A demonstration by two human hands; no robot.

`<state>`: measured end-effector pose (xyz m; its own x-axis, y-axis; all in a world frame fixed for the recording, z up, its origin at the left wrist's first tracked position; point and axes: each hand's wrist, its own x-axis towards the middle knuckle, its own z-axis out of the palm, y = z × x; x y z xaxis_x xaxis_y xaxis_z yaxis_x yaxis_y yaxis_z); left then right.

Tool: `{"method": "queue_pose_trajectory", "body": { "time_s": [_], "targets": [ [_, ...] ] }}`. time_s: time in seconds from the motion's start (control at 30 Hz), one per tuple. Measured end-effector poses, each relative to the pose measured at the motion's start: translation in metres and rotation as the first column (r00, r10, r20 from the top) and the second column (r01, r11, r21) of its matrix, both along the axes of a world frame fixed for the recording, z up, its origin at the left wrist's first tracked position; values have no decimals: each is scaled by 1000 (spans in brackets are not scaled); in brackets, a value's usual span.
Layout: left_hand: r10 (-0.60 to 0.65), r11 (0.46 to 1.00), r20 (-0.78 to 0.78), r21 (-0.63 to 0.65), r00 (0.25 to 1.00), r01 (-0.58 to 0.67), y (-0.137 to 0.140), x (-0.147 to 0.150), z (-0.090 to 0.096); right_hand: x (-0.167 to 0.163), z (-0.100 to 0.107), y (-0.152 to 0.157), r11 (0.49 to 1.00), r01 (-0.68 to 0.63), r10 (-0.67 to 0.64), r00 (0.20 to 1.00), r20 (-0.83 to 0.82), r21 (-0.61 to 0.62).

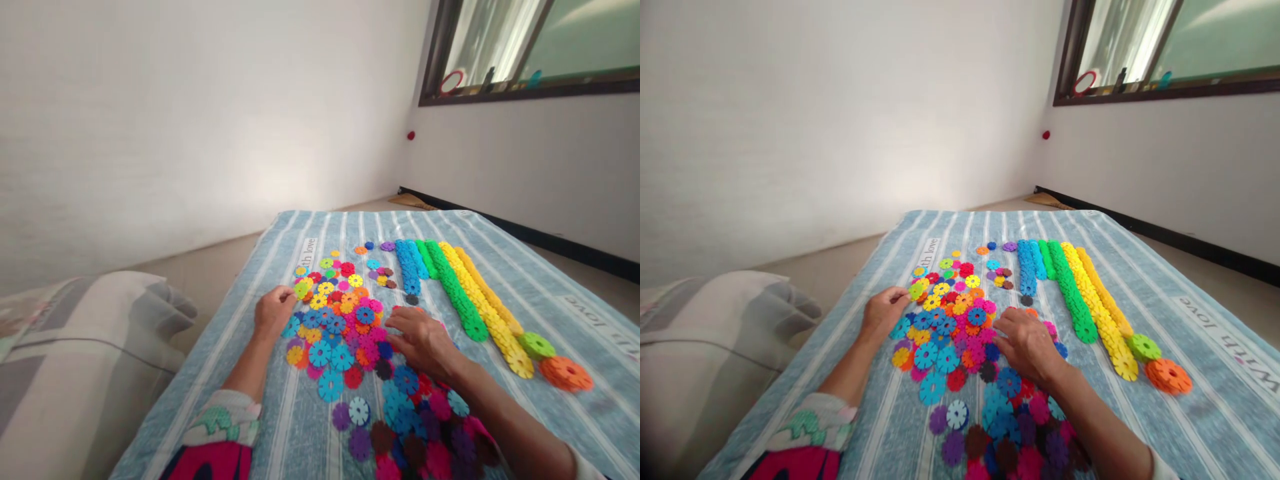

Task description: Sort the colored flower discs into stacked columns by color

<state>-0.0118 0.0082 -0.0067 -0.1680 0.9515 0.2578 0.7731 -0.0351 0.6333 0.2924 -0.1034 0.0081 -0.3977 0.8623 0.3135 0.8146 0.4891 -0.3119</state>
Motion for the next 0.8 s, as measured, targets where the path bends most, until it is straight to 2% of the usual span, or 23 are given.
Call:
{"method": "queue_pose_trajectory", "body": {
  "time_s": [0.17,0.37,0.8],
  "targets": [
    [-11,1000,19,-4,1000,11,-2,1,-1,-13,-10,-9,990,-142,142,990,-5,26],
    [-1,1000,9,0,1000,1,-1,0,-4,-26,-7,-19,964,-265,264,964,-22,-27],
    [0,1000,16,2,1000,0,-2,-1,-4,-24,-4,-18,936,-351,351,930,-105,26]
  ]
}}
